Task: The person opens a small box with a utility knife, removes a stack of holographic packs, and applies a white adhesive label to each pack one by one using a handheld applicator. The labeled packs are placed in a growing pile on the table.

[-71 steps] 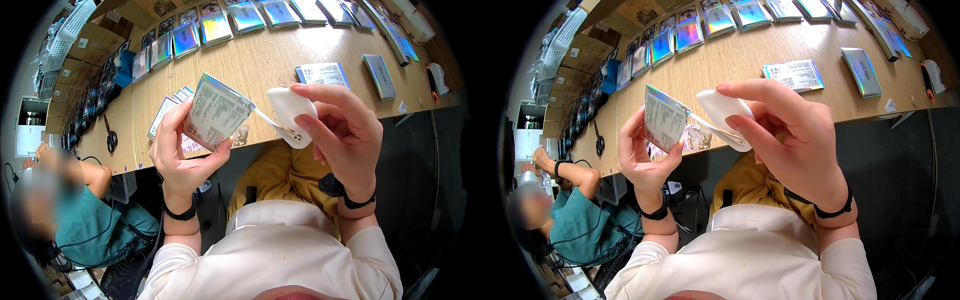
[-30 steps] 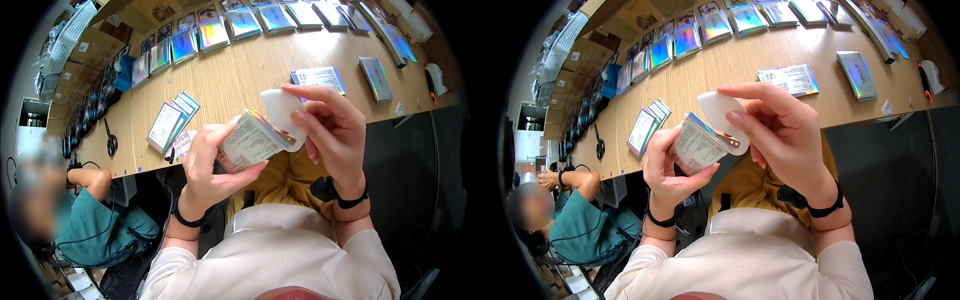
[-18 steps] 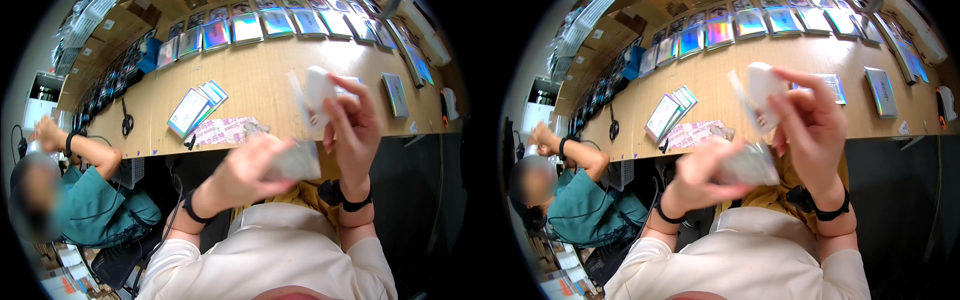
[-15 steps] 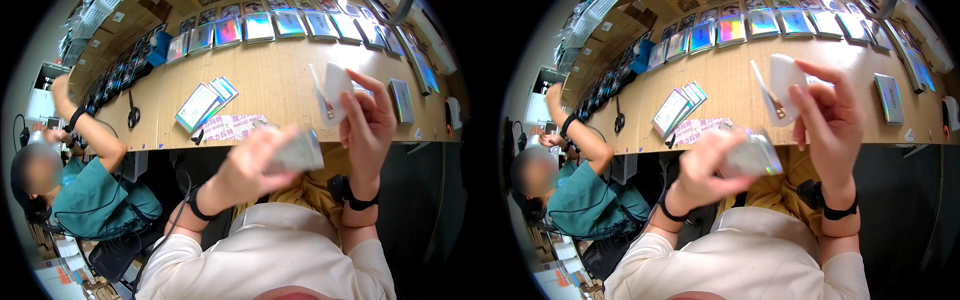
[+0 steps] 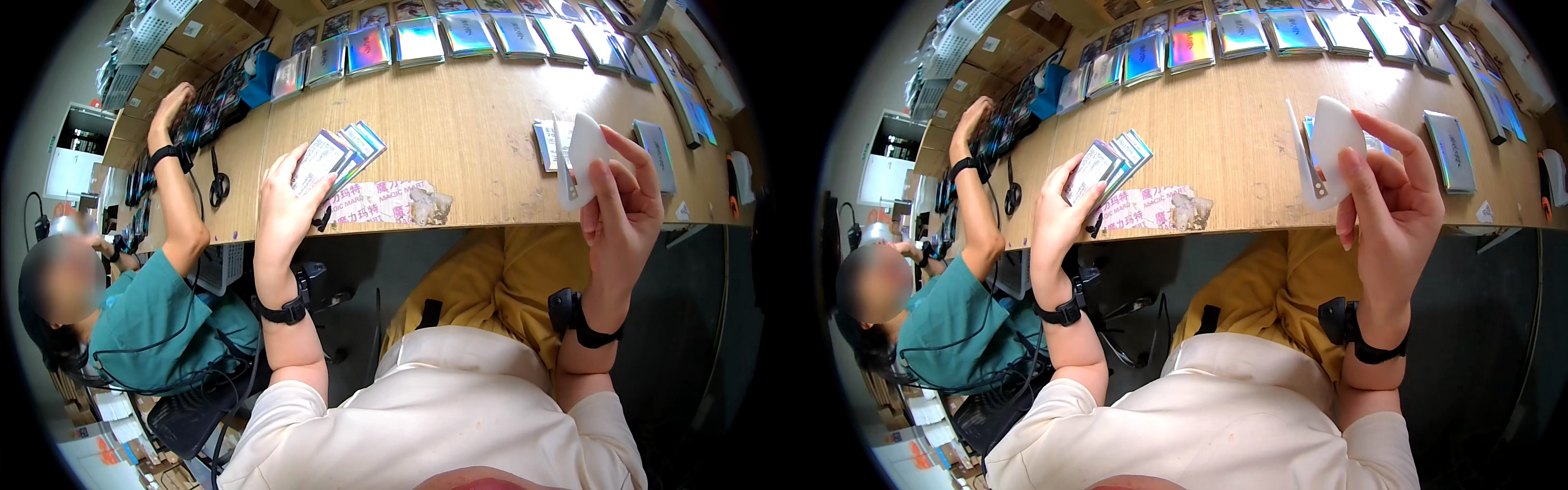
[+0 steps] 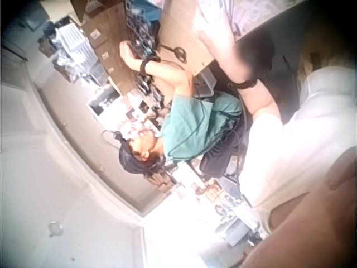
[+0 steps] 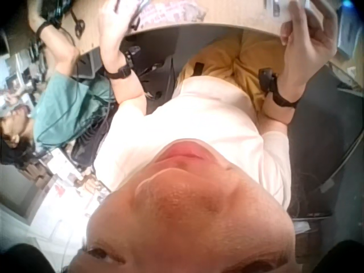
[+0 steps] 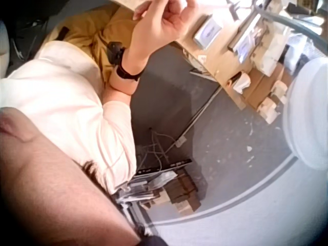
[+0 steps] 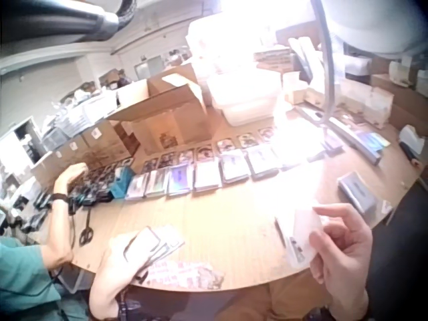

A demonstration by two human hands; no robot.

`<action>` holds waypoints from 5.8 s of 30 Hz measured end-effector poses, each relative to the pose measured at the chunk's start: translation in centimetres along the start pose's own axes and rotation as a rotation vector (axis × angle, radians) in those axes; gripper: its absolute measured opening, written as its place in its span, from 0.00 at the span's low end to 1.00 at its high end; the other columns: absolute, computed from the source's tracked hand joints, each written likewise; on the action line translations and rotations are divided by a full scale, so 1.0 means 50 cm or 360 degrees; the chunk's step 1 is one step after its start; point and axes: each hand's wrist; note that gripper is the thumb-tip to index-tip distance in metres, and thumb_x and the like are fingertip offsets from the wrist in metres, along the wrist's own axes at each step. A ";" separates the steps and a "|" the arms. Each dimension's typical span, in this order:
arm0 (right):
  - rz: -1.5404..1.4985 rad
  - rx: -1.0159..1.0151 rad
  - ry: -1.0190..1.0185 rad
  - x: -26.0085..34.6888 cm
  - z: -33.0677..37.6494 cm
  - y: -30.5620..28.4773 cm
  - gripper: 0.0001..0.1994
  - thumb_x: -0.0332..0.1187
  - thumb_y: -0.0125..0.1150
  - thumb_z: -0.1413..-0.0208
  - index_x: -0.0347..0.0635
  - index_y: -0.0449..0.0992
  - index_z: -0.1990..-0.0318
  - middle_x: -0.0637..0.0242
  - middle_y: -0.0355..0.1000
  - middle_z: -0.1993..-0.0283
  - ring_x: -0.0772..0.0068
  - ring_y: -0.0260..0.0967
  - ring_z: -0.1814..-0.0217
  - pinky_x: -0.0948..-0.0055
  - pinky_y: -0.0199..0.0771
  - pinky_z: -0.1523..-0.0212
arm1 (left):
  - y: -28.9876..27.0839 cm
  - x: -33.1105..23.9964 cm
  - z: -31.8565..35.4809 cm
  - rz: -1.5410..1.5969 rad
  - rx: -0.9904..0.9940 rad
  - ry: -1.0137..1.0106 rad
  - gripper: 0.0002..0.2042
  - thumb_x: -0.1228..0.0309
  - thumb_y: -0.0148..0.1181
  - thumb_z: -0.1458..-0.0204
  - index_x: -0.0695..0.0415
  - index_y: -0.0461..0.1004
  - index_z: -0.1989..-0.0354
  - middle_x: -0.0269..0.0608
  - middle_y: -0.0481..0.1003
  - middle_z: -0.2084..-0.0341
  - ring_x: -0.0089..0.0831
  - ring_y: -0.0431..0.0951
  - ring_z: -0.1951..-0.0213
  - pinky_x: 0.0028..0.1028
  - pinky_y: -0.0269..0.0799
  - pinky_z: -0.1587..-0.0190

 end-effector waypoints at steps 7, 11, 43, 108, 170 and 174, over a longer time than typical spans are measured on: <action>0.0021 -0.0113 0.0009 0.005 0.003 -0.030 0.13 0.27 0.58 0.42 0.37 0.72 0.49 0.68 0.74 0.72 0.91 0.56 0.87 0.89 0.48 0.88 | 0.004 0.004 0.009 -0.0225 0.0052 0.0132 0.30 0.66 0.67 0.57 0.64 0.67 0.45 0.53 0.71 0.52 0.46 0.71 0.50 0.36 0.65 0.46; -0.0027 -0.0147 -0.0046 -0.002 0.000 -0.057 0.14 0.27 0.58 0.42 0.38 0.72 0.49 0.66 0.75 0.71 0.91 0.56 0.86 0.88 0.48 0.88 | 0.000 0.004 0.004 -0.0161 0.0127 0.0123 0.30 0.66 0.67 0.59 0.63 0.68 0.45 0.54 0.71 0.52 0.47 0.71 0.50 0.37 0.65 0.46; -0.0081 -0.0457 0.0108 -0.014 -0.014 -0.193 0.11 0.26 0.59 0.43 0.39 0.72 0.52 0.68 0.73 0.75 0.88 0.63 0.83 0.86 0.57 0.86 | 0.275 -0.446 -0.044 -0.0205 0.0512 0.0998 0.25 0.68 0.67 0.56 0.66 0.69 0.49 0.59 0.74 0.60 0.49 0.75 0.56 0.35 0.70 0.52; 0.0193 0.0451 0.0138 0.040 0.032 -0.043 0.14 0.18 0.59 0.47 0.39 0.75 0.52 0.70 0.74 0.74 0.91 0.61 0.81 0.89 0.56 0.83 | 0.115 -0.225 0.054 0.0390 -0.0357 0.1081 0.35 0.75 0.75 0.68 0.64 0.68 0.45 0.43 0.74 0.57 0.29 0.76 0.60 0.24 0.72 0.58; -0.0050 -0.0541 -0.0053 -0.003 -0.009 -0.159 0.13 0.27 0.60 0.43 0.39 0.72 0.50 0.67 0.75 0.72 0.88 0.62 0.84 0.87 0.56 0.86 | 0.234 -0.427 -0.031 -0.0068 0.0472 0.1264 0.23 0.67 0.65 0.53 0.67 0.70 0.51 0.57 0.71 0.50 0.51 0.69 0.47 0.37 0.65 0.44; -0.0082 -0.0531 0.0008 -0.005 -0.008 -0.176 0.13 0.27 0.60 0.43 0.39 0.71 0.50 0.68 0.73 0.73 0.87 0.62 0.84 0.86 0.57 0.86 | 0.276 -0.432 -0.067 -0.0198 0.0558 0.1288 0.21 0.68 0.65 0.55 0.66 0.72 0.53 0.56 0.73 0.57 0.49 0.72 0.52 0.37 0.67 0.48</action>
Point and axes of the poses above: each hand's wrist, its own z-axis away from the middle knuckle, its own y-axis out of the palm, x = y × z
